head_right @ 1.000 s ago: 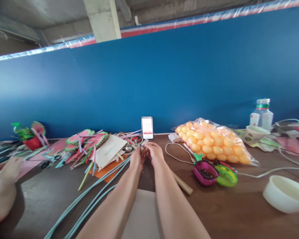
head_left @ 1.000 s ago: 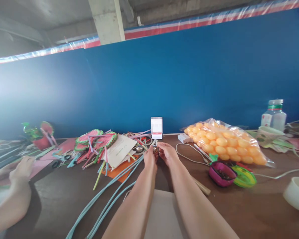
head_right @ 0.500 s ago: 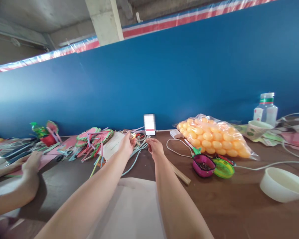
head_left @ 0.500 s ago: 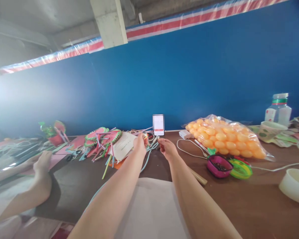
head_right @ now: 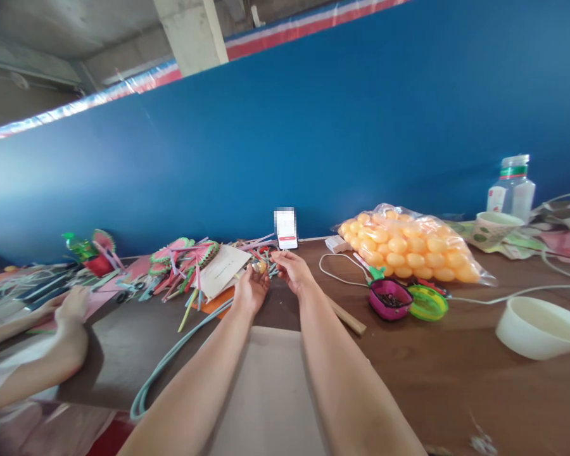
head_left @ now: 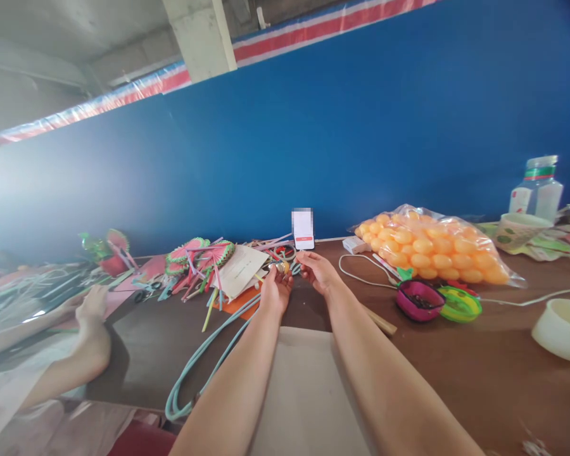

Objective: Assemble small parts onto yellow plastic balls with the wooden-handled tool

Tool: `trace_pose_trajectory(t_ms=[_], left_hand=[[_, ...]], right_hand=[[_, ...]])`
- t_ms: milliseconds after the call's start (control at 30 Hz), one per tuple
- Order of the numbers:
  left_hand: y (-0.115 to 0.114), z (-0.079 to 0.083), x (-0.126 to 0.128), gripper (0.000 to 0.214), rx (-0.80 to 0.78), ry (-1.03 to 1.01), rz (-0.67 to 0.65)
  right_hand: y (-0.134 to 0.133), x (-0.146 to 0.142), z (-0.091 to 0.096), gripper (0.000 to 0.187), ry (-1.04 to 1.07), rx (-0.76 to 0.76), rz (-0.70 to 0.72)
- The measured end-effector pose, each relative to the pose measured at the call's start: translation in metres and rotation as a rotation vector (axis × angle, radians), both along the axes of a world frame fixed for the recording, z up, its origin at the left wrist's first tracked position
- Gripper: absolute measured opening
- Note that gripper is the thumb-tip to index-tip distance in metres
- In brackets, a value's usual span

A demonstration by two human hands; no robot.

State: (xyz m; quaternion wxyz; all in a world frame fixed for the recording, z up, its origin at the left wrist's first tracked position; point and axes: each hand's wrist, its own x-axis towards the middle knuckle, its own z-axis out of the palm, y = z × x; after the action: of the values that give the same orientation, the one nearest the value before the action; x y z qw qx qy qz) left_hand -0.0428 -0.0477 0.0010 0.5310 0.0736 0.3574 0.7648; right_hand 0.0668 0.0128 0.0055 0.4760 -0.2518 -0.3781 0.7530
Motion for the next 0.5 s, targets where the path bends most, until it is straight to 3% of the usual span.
trace_pose_trajectory(t_ms=[500], left_hand=[[-0.0028, -0.001, 0.0018, 0.012, 0.102, 0.061, -0.002]], right_hand=[[-0.007, 0.0008, 0.0003, 0.031, -0.119, 0.064, 0.154]])
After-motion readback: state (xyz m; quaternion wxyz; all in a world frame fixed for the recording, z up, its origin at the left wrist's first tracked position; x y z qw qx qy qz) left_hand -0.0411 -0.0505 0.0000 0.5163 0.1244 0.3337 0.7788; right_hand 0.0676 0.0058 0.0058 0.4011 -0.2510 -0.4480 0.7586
